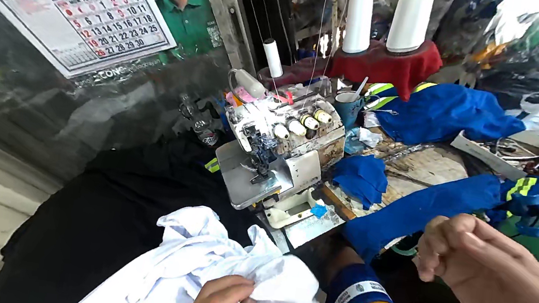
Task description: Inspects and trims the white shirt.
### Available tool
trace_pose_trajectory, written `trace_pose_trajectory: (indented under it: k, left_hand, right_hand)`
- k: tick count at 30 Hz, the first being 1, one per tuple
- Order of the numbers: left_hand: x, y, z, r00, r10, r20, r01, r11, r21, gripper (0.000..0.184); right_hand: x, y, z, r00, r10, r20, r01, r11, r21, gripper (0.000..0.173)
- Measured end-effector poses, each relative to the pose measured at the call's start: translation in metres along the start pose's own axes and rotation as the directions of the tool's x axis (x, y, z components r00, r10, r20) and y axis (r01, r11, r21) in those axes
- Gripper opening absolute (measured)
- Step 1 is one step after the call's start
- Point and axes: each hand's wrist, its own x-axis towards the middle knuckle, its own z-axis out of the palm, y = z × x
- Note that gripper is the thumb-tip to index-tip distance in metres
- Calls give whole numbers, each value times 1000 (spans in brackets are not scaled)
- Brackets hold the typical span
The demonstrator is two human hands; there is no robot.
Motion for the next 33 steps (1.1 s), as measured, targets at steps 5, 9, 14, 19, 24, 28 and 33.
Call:
trace_pose_trajectory:
  k: [5,9,14,19,24,28,33]
  left_hand:
    - [6,0,2,1000,9,11,-10,999,36,9]
    - [8,1,4,1000,17,24,-18,999,38,10]
    - [12,3,5,1000,27,14,-27,999,47,9]
    - [13,-10,2,1000,-3,5,2,998,62,10]
    - [22,-14,12,999,-45,29,45,999,-23,13]
    - [29,-14,15,998,-59,35,59,998,-12,15]
    - [42,-14,5,999,-24,25,23,997,71,17]
  right_hand:
    - [-2,-5,-12,996,-39,76,37,999,26,31]
    - [3,23,43,983,-110,149,167,874,-456,20]
    - [22,62,124,944,-61,324,272,699,-662,18]
    - [32,42,98,961,-107,254,253,710,-658,13]
    - [21,5,46,961,-23,276,153,875,-459,19]
    - [8,8,47,894,70,442,47,967,-249,22]
    - [-6,52,114,937,195,291,-9,845,-535,38]
